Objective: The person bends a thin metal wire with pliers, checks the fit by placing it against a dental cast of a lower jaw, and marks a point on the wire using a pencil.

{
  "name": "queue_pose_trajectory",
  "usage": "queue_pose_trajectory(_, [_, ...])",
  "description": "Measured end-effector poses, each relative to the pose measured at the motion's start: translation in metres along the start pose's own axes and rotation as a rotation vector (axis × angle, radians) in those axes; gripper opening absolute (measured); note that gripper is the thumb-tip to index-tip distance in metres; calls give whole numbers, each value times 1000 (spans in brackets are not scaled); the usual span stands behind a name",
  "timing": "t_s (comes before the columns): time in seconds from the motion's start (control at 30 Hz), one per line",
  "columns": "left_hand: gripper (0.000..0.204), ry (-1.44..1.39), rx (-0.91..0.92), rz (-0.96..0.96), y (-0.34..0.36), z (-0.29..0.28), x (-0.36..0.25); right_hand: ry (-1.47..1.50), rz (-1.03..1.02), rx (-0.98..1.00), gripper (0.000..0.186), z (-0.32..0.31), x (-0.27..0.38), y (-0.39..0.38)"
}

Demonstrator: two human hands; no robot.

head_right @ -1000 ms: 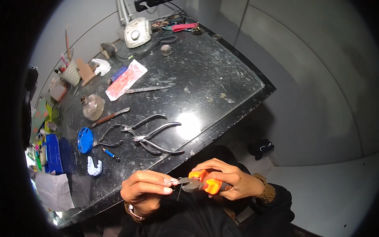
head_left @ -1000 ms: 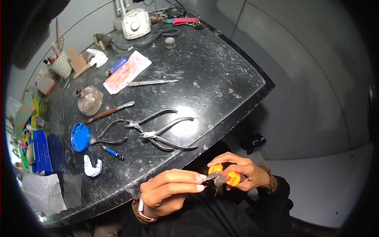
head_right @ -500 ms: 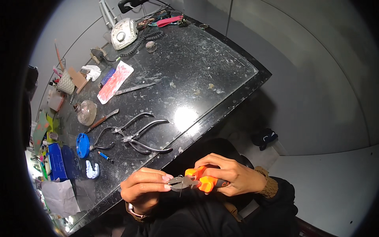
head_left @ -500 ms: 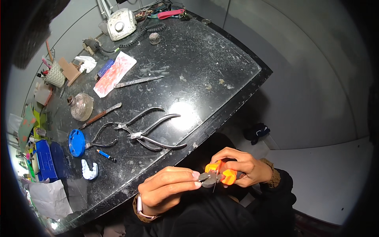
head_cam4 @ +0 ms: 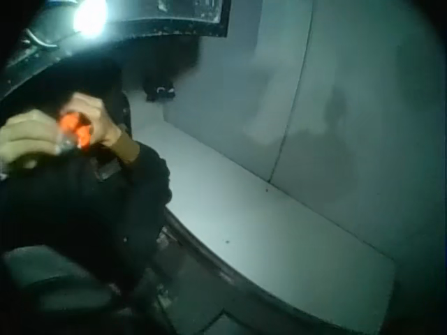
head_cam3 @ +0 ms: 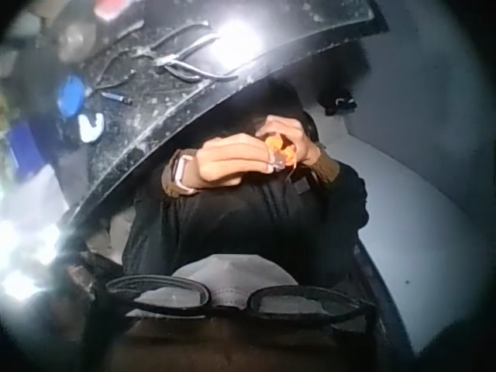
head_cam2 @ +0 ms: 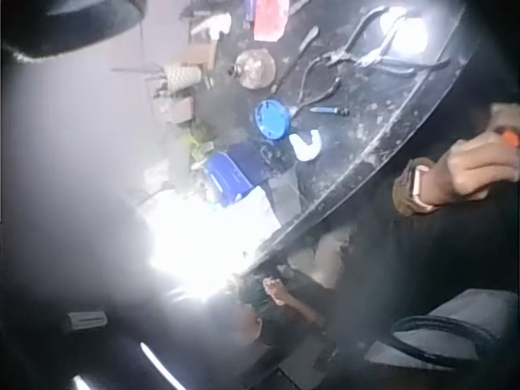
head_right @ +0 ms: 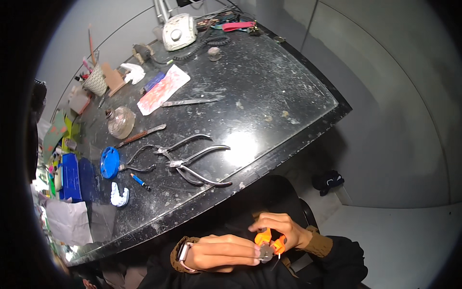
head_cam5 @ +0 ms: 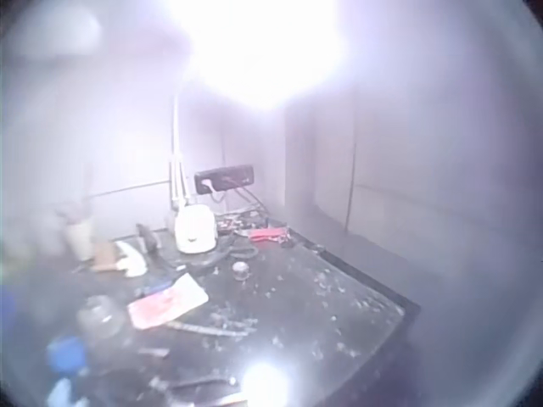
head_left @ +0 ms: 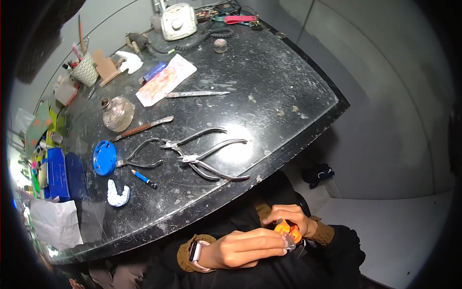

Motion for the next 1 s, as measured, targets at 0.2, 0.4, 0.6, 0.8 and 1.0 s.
queue_pose_trajectory(0.2, [22,-88,-87,45,-9,0,-9,65,-43,-18,20,14,8,-1])
queue_pose_trajectory(0.4, [29,-44,-263,-23,-26,-7,6,-3,20,-69,20,12,-2,3])
queue_pose_trajectory(0.6, [34,119,-595,18,-35,-65,-19,-199,113,-101,45,-15,28,32])
queue_pose_trajectory(0.8, [10,412,-982,106,-71,-104,-52,-304,134,-737,31,-86,61,54])
queue_pose_trajectory(1.0, [7,360,-1083,127,-87,-118,-65,-882,150,-785,25,-122,74,105])
Point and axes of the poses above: each hand's wrist, its own y-axis towards the middle knuckle, its own z-axis out of the palm, x = y × z, the point moved 9 cm from there along y, towards the middle knuckle, and after that the axes turned 10 degrees about z, right-handed, at the moved point
